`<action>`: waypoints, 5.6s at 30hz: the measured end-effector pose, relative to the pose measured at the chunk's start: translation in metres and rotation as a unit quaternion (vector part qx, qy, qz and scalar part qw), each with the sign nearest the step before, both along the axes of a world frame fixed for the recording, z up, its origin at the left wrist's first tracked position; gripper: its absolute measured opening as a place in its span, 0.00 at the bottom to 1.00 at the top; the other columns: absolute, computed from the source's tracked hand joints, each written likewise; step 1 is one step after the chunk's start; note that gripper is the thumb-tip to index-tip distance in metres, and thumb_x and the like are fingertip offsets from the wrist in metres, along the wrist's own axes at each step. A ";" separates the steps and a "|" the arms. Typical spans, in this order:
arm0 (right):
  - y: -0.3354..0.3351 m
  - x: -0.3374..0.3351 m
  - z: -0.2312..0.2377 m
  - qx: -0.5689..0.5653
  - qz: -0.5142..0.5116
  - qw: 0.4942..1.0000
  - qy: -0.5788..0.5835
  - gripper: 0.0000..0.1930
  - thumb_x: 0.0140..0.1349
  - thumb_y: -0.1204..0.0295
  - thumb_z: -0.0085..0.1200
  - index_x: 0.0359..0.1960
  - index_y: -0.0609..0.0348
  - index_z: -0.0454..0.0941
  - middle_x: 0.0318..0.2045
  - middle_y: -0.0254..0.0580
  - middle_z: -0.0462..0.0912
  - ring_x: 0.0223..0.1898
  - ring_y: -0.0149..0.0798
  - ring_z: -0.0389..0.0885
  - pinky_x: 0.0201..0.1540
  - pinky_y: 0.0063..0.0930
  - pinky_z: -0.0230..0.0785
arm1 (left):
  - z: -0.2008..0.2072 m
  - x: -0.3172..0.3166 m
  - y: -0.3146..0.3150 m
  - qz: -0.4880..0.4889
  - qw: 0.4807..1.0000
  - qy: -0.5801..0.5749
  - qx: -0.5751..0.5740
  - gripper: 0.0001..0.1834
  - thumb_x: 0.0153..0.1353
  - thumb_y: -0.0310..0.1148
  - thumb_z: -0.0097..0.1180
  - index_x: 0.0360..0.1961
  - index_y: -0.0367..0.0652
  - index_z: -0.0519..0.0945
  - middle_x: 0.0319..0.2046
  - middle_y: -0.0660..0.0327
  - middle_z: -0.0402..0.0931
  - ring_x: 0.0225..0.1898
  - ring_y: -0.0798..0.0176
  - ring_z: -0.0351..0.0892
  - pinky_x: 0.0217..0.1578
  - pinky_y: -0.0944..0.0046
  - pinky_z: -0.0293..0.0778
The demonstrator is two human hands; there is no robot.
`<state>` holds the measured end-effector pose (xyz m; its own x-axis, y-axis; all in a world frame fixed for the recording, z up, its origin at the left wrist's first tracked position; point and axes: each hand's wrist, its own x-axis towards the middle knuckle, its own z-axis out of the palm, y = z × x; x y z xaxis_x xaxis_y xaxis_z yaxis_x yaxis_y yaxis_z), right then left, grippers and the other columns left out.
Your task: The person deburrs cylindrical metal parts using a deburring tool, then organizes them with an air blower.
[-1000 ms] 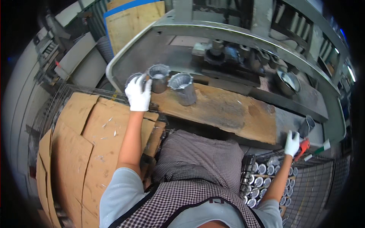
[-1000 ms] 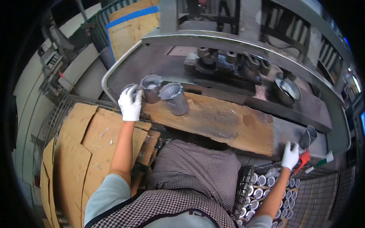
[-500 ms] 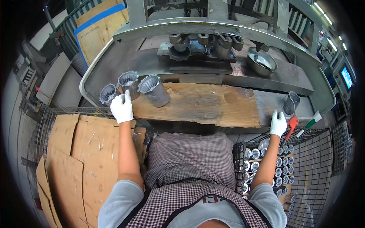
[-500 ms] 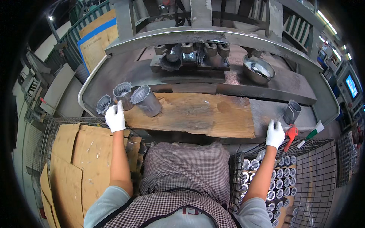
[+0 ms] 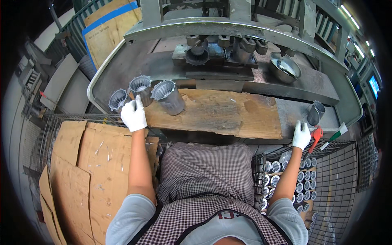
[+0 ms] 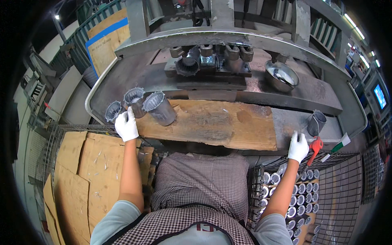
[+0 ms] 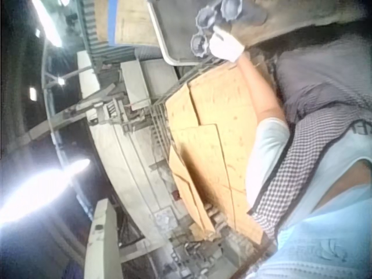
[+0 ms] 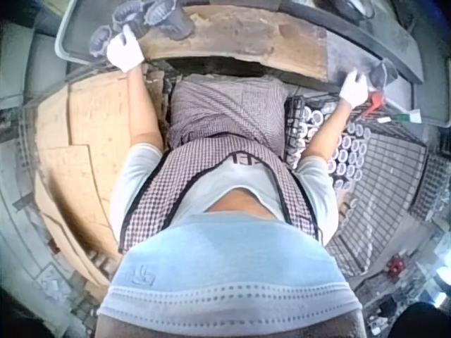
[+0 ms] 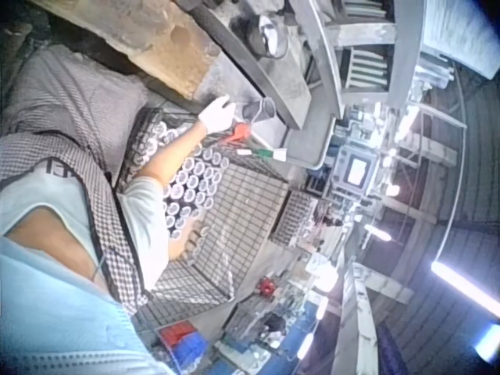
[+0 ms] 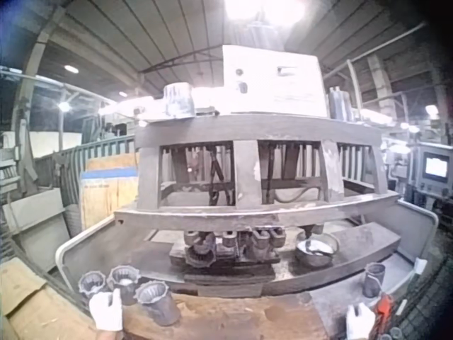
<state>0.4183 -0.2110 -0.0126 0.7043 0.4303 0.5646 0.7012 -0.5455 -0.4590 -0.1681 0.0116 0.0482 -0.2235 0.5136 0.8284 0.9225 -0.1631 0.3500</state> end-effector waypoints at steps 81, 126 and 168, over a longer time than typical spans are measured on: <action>0.107 -0.222 0.106 0.126 0.526 0.841 0.020 0.17 0.50 0.60 0.67 0.37 0.56 0.81 0.37 0.45 0.83 0.39 0.48 0.83 0.44 0.38 0.73 | 0.078 0.194 0.145 -0.079 0.977 -0.084 -0.178 0.17 0.57 0.46 0.55 0.30 0.44 0.87 0.34 0.48 0.83 0.40 0.43 0.83 0.46 0.48 0.75; 0.030 -0.123 0.060 0.123 0.208 0.970 -0.017 0.11 0.56 0.68 0.65 0.23 0.60 0.78 0.23 0.43 0.79 0.23 0.45 0.77 0.31 0.37 0.67 | 0.098 0.142 0.140 -0.405 0.731 -0.531 -0.137 0.19 0.66 0.41 0.47 0.46 0.38 0.81 0.44 0.55 0.82 0.44 0.57 0.81 0.48 0.60 0.76; -0.015 -0.178 0.006 -0.018 0.338 0.877 0.341 0.31 0.55 0.59 0.68 0.57 0.61 0.72 0.46 0.48 0.83 0.46 0.38 0.83 0.50 0.31 0.73 | 0.028 0.259 -0.075 -0.478 0.817 0.301 -0.114 0.27 0.46 0.41 0.65 0.51 0.70 0.79 0.55 0.49 0.72 0.54 0.44 0.72 0.51 0.45 0.67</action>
<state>0.2406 -0.2256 -0.0068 0.4504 0.8883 0.0894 0.4397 -0.1335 -0.8882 0.0911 -0.0633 0.0763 0.7832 0.3719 0.4983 0.4285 -0.9035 0.0007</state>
